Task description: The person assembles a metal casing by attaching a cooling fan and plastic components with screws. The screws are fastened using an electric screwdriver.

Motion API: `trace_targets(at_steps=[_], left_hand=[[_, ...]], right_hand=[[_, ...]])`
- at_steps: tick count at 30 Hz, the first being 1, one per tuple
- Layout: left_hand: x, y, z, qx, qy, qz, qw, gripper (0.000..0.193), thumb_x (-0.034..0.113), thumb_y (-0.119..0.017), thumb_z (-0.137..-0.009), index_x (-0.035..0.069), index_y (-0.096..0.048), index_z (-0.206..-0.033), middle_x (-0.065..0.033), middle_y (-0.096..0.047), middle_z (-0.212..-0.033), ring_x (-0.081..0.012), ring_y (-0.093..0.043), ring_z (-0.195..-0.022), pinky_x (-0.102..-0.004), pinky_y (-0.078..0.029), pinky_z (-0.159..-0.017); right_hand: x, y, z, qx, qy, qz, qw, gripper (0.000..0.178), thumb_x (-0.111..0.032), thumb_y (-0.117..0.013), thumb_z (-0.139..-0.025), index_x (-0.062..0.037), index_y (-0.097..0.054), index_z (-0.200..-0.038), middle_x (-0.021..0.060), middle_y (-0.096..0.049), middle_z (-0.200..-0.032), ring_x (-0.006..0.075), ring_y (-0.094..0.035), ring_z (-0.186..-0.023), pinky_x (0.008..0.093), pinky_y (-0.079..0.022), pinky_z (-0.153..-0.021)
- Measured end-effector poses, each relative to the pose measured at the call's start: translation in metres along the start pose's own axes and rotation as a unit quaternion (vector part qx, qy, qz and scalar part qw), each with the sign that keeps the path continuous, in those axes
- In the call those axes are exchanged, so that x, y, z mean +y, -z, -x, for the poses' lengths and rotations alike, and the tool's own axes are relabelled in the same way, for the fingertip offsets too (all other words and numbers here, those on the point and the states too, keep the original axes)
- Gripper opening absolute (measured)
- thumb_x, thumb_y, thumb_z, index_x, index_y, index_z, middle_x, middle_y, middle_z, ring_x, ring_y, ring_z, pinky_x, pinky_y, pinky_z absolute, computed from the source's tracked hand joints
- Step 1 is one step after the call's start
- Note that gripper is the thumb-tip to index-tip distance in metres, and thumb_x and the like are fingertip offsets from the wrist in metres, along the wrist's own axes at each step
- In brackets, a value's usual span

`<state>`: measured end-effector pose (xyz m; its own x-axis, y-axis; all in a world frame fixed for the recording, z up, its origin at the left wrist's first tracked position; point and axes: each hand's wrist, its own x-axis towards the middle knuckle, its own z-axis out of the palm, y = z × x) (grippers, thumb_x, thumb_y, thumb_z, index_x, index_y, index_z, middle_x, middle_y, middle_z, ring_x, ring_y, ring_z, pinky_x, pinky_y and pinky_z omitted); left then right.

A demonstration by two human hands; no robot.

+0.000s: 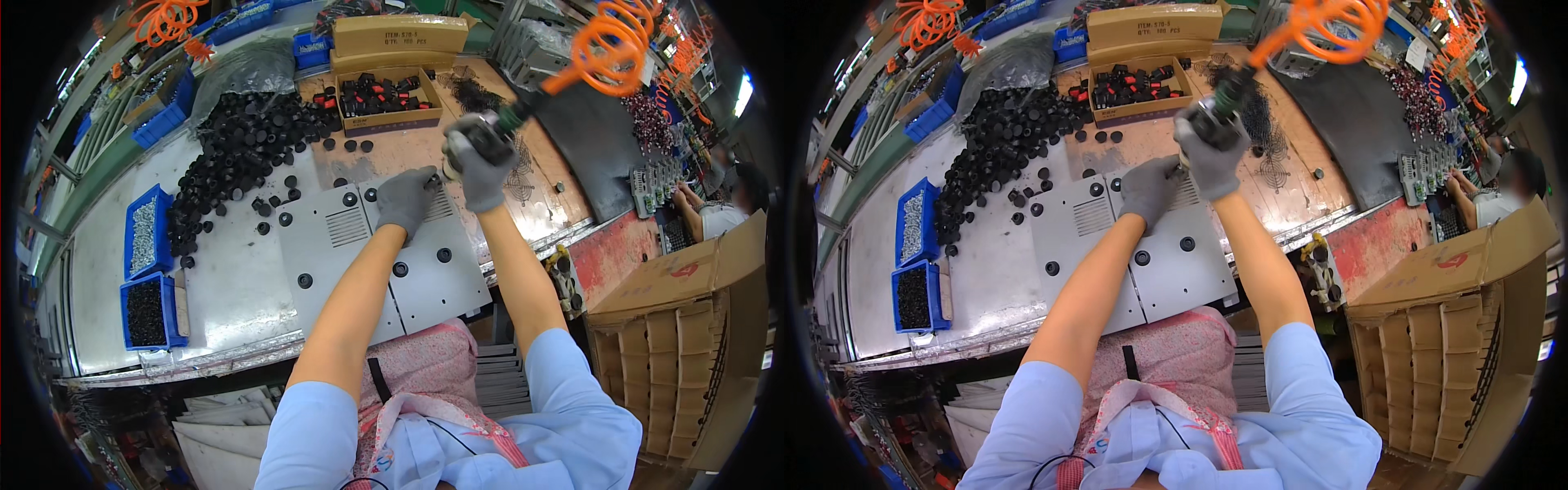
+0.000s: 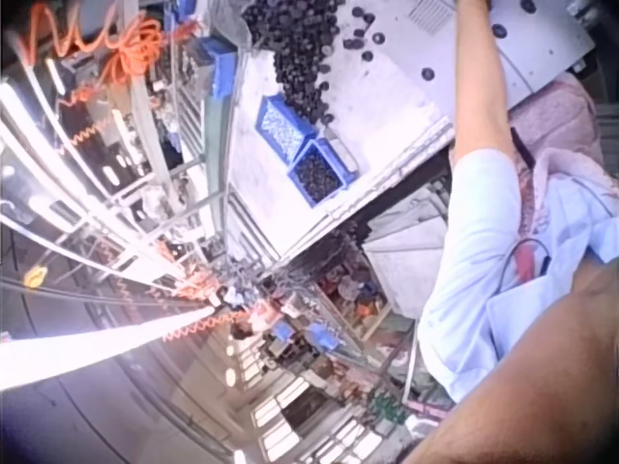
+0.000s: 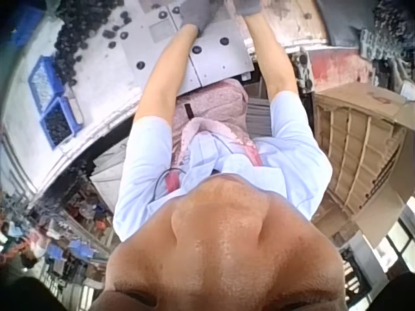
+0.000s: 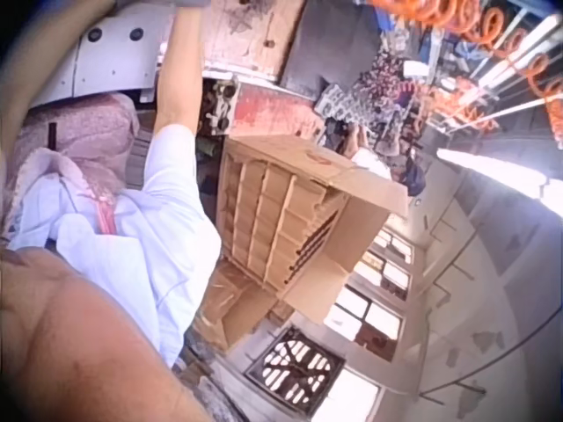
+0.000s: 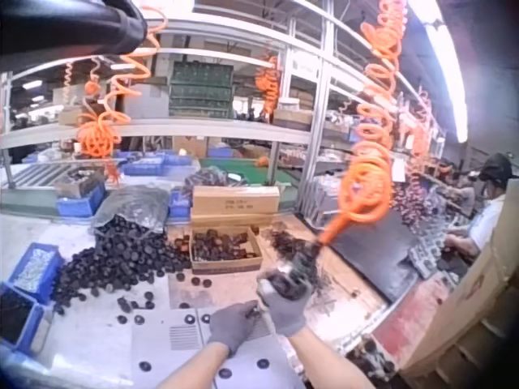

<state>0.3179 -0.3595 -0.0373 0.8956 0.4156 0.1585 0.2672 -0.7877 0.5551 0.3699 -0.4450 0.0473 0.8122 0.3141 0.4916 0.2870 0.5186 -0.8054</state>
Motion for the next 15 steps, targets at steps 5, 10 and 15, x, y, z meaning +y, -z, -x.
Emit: trace_targets(at_steps=[5, 10, 15], left_hand=[[0.005, 0.002, 0.005, 0.015, -0.019, 0.016, 1.000, 0.027, 0.033, -0.052, -0.082, 0.020, -0.060, -0.104, -0.0080, -0.063, -0.094, -0.0280, -0.060, -0.088, -0.0381, -0.048, -0.071], [-0.001, 0.015, 0.006, 0.033, 0.047, 0.229, 0.972, 0.029, 0.024, -0.056, -0.084, 0.010, -0.058, -0.110, -0.0103, -0.062, -0.088, -0.0226, -0.061, -0.084, -0.0344, -0.048, -0.072], [-0.016, 0.014, 0.030, 0.002, 0.234, 0.814, 0.532, 0.034, 0.016, -0.052, -0.088, -0.001, -0.048, -0.116, -0.0142, -0.057, -0.096, -0.0236, -0.059, -0.088, -0.0342, -0.051, -0.078]], right_hand=[[-0.078, 0.008, 0.065, 0.006, -0.025, -0.032, 0.999, 0.023, 0.008, -0.050, -0.076, -0.0008, -0.046, -0.096, 0.0123, -0.058, -0.081, 0.0148, -0.058, -0.066, 0.0270, -0.050, -0.057], [-0.138, 0.018, 0.118, -0.039, -0.002, -0.030, 0.999, 0.035, 0.009, -0.045, -0.074, -0.0048, -0.038, -0.106, 0.0155, -0.055, -0.091, 0.0179, -0.057, -0.071, 0.0325, -0.051, -0.060], [-0.168, 0.025, 0.143, -0.029, 0.047, -0.041, 0.998, 0.032, -0.005, -0.048, -0.073, -0.0037, -0.043, -0.105, 0.0157, -0.054, -0.089, 0.0197, -0.053, -0.069, 0.0345, -0.047, -0.061]])
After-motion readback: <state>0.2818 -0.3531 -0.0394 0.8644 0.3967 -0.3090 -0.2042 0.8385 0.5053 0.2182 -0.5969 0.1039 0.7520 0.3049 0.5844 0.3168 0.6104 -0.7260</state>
